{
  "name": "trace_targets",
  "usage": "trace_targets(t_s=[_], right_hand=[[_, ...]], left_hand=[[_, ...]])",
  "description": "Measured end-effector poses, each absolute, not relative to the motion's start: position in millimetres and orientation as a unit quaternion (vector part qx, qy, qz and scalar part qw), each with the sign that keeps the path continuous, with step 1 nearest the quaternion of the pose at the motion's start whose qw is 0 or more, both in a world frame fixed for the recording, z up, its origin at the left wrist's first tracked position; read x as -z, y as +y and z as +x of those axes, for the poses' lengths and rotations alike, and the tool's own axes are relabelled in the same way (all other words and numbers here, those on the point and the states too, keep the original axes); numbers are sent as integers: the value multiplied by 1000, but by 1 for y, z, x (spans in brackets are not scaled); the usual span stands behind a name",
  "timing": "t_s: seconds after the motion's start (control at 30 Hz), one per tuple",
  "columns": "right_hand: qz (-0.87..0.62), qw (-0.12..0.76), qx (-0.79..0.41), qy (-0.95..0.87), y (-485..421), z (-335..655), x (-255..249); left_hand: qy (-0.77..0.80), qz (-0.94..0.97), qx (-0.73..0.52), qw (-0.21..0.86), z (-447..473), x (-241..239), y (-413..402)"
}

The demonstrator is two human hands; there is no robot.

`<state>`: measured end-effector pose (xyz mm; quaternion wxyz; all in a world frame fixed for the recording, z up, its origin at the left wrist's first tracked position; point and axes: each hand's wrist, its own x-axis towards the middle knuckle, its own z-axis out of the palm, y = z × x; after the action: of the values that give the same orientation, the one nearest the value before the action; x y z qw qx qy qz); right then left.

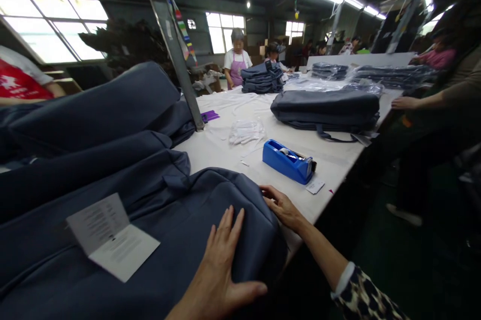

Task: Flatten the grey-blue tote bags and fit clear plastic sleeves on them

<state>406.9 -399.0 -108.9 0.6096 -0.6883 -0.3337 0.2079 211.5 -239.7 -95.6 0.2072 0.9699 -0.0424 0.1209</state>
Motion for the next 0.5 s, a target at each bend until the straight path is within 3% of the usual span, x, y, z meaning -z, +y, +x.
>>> trace_targets(t_s=[0.27, 0.5], right_hand=[[-727, 594, -218, -265, -442, 352, 121], [-769, 568, -233, -181, -448, 356, 105]], left_hand=[[-216, 945, -245, 10, 181, 166, -253], [-218, 901, -369, -65, 172, 210, -274]])
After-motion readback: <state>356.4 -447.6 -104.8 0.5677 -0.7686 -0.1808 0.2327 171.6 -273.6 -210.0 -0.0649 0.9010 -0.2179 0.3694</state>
